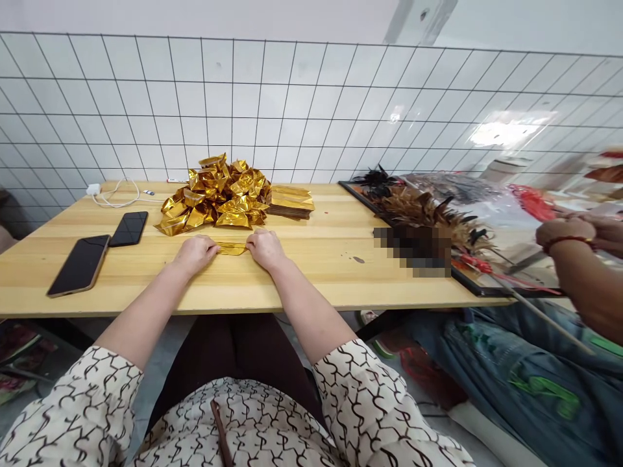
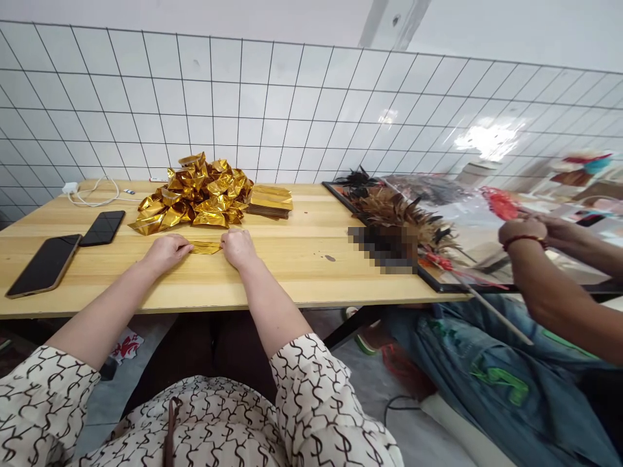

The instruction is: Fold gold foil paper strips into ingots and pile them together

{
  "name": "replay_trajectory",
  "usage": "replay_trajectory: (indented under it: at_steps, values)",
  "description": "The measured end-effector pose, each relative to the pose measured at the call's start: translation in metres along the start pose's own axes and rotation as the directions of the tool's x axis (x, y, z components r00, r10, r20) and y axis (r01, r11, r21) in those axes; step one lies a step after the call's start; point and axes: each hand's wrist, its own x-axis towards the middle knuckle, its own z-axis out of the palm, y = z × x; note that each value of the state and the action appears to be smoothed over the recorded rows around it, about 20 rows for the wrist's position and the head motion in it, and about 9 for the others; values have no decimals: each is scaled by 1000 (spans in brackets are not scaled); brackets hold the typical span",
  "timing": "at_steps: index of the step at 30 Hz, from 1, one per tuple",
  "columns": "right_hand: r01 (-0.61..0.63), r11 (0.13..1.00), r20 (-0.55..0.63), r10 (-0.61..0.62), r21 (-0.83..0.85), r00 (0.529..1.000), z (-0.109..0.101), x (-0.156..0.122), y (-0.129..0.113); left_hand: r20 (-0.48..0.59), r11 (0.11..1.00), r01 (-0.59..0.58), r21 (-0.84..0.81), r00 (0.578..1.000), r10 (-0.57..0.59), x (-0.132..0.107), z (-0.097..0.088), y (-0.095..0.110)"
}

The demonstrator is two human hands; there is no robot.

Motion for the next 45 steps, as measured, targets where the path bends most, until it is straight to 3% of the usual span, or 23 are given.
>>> replay_trajectory:
  at_steps: [8,12,17,24,29,32,37,45]
  values:
    - [-142,975,24,140,169,990,1,4,8,-11,977,207,-52,978,-207,17,-3,-8]
    - [-161,966,45,155,202,987,2,5,9,94,938,285,-197,958,-271,29,-8,-16]
    - [-172,958,58,163,230,985,4,7,12,215,821,385,-421,922,-322,28,-9,-23]
    - [-135,930,52,125,342,991,7,6,15,183,688,319,-652,947,-265,15,-5,-30]
    - [-7,914,-119,60,406,991,5,4,14,88,662,267,-701,953,-292,16,-7,-22]
    - [92,933,-257,1,348,966,5,3,15,-28,751,172,-637,969,-246,16,-10,-13]
    - [222,950,-341,-138,220,930,8,3,12,-160,936,-15,-352,986,-44,18,-12,1]
    - [284,952,-348,-228,117,909,11,0,6,-240,986,-167,-28,958,155,19,-3,16]
